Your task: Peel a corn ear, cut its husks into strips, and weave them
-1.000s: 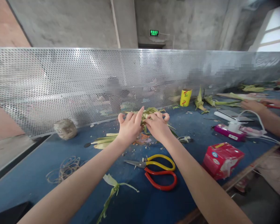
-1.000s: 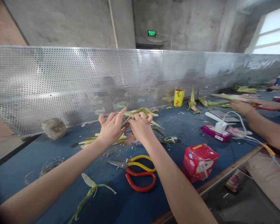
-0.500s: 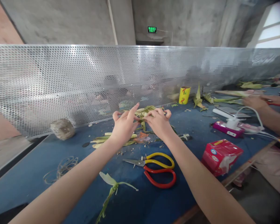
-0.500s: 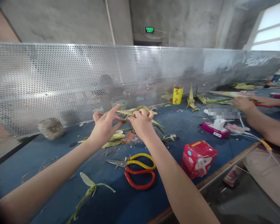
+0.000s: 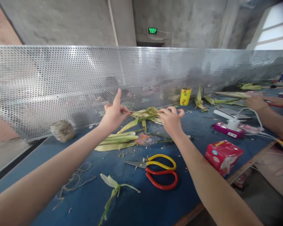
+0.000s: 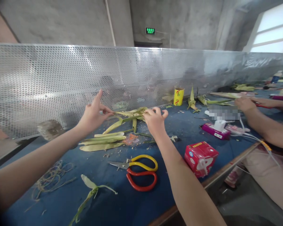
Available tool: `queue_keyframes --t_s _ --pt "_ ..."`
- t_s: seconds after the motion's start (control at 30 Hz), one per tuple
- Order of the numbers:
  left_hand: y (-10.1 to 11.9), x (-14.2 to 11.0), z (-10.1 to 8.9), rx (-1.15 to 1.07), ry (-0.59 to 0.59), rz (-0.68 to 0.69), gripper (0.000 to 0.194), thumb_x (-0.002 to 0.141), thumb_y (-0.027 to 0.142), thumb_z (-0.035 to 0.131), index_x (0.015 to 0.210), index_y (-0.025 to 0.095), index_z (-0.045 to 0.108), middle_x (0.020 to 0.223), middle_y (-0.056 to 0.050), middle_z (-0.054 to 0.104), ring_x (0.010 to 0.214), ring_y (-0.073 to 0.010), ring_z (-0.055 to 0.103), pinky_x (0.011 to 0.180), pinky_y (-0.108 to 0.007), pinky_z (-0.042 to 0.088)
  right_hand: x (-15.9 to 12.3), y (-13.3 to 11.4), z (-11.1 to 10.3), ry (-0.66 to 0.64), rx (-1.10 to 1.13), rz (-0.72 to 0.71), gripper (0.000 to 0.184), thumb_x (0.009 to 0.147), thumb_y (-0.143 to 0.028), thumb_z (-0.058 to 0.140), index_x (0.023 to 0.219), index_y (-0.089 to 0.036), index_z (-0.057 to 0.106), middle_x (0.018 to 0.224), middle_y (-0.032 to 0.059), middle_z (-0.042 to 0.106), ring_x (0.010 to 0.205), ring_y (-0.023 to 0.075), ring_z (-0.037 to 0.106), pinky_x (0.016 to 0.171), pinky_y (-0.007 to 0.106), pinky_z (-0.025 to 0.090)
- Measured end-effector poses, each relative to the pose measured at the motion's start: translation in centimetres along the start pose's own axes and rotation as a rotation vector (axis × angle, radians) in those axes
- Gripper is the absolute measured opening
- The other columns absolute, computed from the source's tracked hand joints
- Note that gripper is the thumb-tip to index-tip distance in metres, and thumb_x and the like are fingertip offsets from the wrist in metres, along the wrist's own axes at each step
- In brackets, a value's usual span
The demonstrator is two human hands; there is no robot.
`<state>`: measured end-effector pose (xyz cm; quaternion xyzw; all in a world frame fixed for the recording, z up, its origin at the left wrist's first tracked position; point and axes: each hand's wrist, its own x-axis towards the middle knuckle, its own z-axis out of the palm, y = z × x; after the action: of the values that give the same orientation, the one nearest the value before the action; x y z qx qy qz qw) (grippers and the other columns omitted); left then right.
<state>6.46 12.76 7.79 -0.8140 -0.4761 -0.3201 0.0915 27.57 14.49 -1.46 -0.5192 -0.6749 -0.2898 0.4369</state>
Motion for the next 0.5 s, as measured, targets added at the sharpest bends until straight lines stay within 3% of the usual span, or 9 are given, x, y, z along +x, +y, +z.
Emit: queue_keyframes --t_s 0.07,0.2,0.3,0.4,0.5 --pt "0.0 0.4 -0.5 -0.040 0.021 -0.061 0.084 0.074 0.020 0.061 0.140 0.012 0.009 0.084 -0.002 0.072 0.091 -0.0179 0.061 0.098 -0.044 0.021 0.2 -0.5 -0.1 -0.012 0.035 0.001 0.019 0.088 -0.026 0.050 0.081 -0.028 0.068 0.096 -0.0020 0.068 0.096 0.0193 0.044 0.086 0.042 0.012" --pt "0.2 0.0 0.3 -0.063 -0.043 -0.007 0.067 0.076 0.022 0.059 0.135 0.019 0.026 0.086 0.000 0.072 0.101 -0.0179 0.058 0.098 -0.043 0.020 0.4 -2.1 -0.3 -0.070 0.059 -0.020 0.019 0.087 -0.026 0.051 0.081 -0.025 0.068 0.094 0.0003 0.068 0.094 0.0193 0.046 0.083 0.041 0.014" --pt "-0.1 -1.4 1.9 -0.079 -0.042 -0.008 0.079 0.075 0.035 0.061 0.138 0.021 0.016 0.096 -0.001 0.070 0.098 -0.0188 0.059 0.096 -0.044 0.021 0.2 -2.2 -0.4 -0.082 0.082 -0.003 0.017 0.085 -0.023 0.053 0.080 -0.024 0.068 0.093 0.0013 0.069 0.094 0.0196 0.047 0.083 0.040 0.014" --pt "-0.6 -3.2 3.6 -0.012 -0.030 -0.024 0.100 0.064 0.049 0.068 0.140 0.019 0.010 0.108 -0.006 0.064 0.097 -0.0230 0.057 0.092 -0.045 0.024 0.1 -2.1 -0.4 -0.084 0.104 0.021 0.017 0.083 -0.020 0.053 0.078 -0.023 0.068 0.092 0.0019 0.069 0.094 0.0194 0.047 0.083 0.040 0.014" --pt "-0.8 -4.7 5.2 0.140 -0.019 -0.024 0.107 0.061 0.049 0.069 0.140 0.014 0.007 0.108 -0.009 0.063 0.100 -0.0276 0.054 0.089 -0.046 0.025 0.2 -2.2 -0.4 -0.088 0.125 0.041 0.018 0.083 -0.020 0.052 0.075 -0.023 0.068 0.091 0.0011 0.069 0.094 0.0193 0.048 0.083 0.040 0.014"
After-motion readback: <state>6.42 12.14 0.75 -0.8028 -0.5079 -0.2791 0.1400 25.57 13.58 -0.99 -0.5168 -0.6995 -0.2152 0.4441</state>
